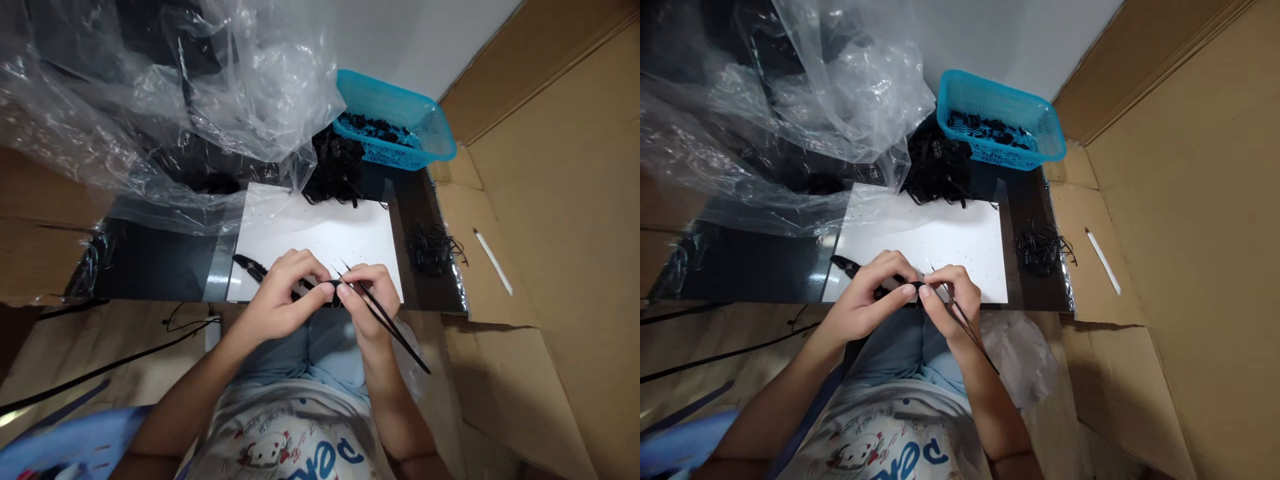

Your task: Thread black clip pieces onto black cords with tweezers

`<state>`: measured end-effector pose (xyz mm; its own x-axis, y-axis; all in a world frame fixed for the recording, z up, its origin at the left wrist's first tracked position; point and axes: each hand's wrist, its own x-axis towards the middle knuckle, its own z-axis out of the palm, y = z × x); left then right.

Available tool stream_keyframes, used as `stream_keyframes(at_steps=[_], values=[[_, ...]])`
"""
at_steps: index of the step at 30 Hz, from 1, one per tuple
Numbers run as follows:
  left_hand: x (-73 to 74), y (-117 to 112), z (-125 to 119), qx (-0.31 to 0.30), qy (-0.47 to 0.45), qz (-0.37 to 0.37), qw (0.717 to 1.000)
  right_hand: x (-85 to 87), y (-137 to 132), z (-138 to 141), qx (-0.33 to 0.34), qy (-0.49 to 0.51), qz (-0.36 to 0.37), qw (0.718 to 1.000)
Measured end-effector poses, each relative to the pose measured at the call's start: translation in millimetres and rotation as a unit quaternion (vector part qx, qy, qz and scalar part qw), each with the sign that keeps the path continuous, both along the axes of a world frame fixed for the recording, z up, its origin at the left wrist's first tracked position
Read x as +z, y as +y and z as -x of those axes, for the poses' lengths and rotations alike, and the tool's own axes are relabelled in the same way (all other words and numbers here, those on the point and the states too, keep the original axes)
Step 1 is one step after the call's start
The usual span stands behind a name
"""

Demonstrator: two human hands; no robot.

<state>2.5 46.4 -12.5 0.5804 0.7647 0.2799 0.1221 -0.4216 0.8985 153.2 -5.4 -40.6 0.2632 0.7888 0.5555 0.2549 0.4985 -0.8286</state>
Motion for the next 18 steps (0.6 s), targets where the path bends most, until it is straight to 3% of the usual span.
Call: stream_keyframes(at_steps=[6, 10, 18], values=[[-4.3, 2, -4, -0.010, -0.058, 0.084, 0.995, -10.8, 3, 4, 0.059, 0.168, 0.069, 0.981], [-4.9, 4, -2, -0.007, -0.036, 0.095, 0.995, -12.4, 7, 5, 0.012, 0.157, 0.044, 0.987], [-8.3, 25, 0, 0.123, 0.033, -0.057, 0.990, -8.9, 17, 1, -0.034, 0.076, -0.072, 0.994]])
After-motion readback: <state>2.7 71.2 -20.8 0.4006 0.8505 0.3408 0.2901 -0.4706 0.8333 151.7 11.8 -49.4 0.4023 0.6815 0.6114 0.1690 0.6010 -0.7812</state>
